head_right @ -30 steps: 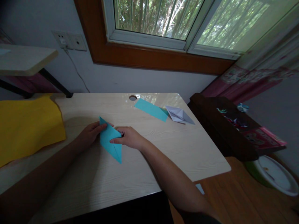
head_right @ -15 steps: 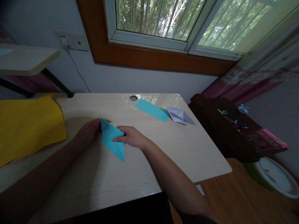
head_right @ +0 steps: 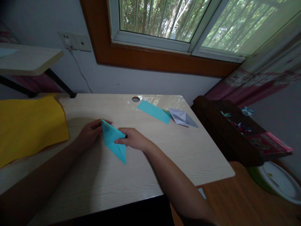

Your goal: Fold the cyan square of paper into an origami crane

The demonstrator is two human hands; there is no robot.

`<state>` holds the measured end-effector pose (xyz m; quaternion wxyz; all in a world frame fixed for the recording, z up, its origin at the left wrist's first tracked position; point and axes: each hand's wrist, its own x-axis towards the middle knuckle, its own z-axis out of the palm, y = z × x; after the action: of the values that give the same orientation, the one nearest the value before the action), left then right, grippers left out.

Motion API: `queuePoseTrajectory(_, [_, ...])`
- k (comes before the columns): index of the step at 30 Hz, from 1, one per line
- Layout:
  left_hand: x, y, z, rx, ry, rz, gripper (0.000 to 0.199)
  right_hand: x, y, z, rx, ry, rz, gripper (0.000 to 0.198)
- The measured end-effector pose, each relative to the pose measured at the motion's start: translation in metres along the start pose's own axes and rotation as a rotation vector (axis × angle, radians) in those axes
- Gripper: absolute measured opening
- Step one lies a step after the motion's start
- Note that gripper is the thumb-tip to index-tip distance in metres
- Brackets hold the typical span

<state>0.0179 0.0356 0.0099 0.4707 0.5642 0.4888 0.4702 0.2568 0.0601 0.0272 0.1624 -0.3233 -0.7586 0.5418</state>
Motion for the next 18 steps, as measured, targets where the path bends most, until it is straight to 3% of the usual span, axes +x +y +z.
queuePoseTrajectory(4, [0.0007,0.0042,0.0003,0.074,0.050,-0.038,0.043,0.0001,0.0006,0.0010,-0.054,0.003,-0.026,0.026])
queuePoseTrajectory(18, [0.0018,0.0029,-0.0020,-0.036,0.082,-0.094,0.045,-0.0010,0.0004,0.0009,-0.019,-0.005,-0.028,0.026])
